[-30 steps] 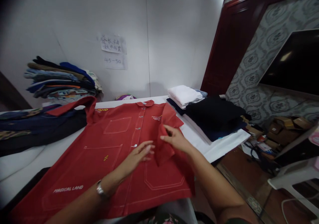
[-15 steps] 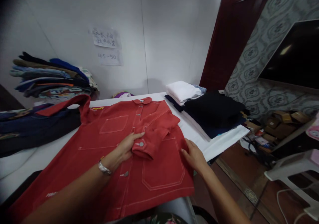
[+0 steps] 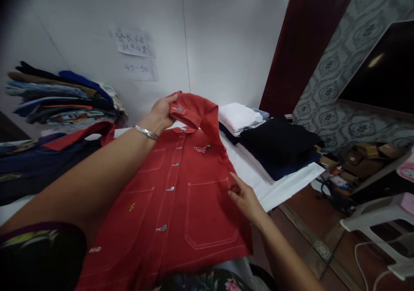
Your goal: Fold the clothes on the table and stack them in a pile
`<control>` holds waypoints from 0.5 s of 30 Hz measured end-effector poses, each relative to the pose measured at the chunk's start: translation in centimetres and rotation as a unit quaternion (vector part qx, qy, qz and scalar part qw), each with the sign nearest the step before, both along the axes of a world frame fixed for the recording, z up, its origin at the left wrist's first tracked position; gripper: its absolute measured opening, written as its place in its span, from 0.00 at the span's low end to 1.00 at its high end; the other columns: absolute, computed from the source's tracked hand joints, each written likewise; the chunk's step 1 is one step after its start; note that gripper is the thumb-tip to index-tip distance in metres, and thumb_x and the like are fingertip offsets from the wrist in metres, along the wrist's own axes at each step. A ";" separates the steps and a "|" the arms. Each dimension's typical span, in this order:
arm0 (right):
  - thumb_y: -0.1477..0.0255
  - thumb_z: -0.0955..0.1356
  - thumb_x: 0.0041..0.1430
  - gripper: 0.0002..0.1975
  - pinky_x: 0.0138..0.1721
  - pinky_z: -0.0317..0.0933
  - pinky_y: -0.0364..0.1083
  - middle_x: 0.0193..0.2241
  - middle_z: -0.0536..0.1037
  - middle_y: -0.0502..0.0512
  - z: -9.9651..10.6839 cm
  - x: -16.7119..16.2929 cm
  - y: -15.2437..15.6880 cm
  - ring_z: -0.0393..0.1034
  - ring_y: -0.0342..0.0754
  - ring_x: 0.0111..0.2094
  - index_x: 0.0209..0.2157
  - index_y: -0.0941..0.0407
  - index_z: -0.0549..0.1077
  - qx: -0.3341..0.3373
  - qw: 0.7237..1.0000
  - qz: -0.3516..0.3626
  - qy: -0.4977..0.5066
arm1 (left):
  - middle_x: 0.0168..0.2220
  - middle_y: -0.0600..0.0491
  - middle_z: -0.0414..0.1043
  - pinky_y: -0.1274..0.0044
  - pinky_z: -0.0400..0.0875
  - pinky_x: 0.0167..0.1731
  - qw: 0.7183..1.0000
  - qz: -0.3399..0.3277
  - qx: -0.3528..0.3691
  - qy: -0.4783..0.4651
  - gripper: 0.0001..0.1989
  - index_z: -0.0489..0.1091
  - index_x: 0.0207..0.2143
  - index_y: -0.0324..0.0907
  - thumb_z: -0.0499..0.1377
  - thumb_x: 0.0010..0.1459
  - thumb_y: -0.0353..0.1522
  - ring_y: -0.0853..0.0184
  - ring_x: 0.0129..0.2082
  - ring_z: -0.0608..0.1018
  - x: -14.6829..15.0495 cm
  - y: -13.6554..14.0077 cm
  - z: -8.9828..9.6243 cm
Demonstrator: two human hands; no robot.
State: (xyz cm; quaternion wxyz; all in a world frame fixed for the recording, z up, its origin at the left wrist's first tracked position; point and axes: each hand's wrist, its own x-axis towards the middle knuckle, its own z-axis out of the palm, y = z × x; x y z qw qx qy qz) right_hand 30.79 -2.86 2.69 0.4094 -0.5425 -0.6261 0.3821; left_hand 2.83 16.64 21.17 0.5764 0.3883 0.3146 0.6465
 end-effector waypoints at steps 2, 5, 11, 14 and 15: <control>0.60 0.69 0.52 0.34 0.32 0.64 0.47 0.42 0.74 0.56 0.1 0.5 0.4 0.68 0.47 0.31 0.61 0.51 0.62 0.051 0.990 -0.074 -0.111 | 0.28 0.52 0.75 0.73 0.72 0.39 0.999 0.024 0.021 -0.004 0.03 0.69 0.32 0.41 0.60 0.53 0.30 0.65 0.31 0.77 -0.8 1.5 0.8; 0.56 0.70 0.50 0.40 0.38 0.66 0.52 0.45 0.74 0.60 -1.1 1.8 0.2 0.71 0.53 0.36 0.63 0.52 0.59 0.001 0.979 -0.105 -0.174 | 0.26 0.52 0.73 0.73 0.72 0.39 0.999 0.034 0.025 -0.005 0.03 0.69 0.31 0.41 0.60 0.53 0.30 0.66 0.30 0.77 -1.7 2.5 1.1; 0.61 0.70 0.52 0.34 0.47 0.67 0.54 0.48 0.76 0.57 -1.6 1.4 -2.2 0.73 0.54 0.44 0.60 0.52 0.62 -0.120 0.991 0.041 0.044 | 0.28 0.50 0.74 0.73 0.71 0.41 0.999 0.015 0.035 -0.023 0.02 0.69 0.30 0.40 0.61 0.52 0.28 0.64 0.33 0.77 -1.7 3.2 0.8; 0.63 0.69 0.55 0.30 0.52 0.63 0.53 0.53 0.72 0.55 1.2 -0.8 -2.4 0.71 0.52 0.48 0.59 0.50 0.64 -0.122 0.975 0.106 0.154 | 0.29 0.50 0.74 0.73 0.70 0.42 0.998 0.005 0.058 -0.028 0.02 0.68 0.29 0.40 0.60 0.53 0.28 0.63 0.37 0.77 -1.7 3.8 1.6; 0.64 0.69 0.55 0.30 0.53 0.62 0.53 0.53 0.72 0.54 2.1 -1.7 -2.2 0.70 0.52 0.49 0.59 0.50 0.64 -0.123 0.969 0.128 0.170 | 0.30 0.50 0.74 0.73 0.70 0.43 0.998 0.005 0.061 -0.030 0.02 0.68 0.30 0.39 0.59 0.54 0.28 0.63 0.37 0.77 -1.9 4.1 2.1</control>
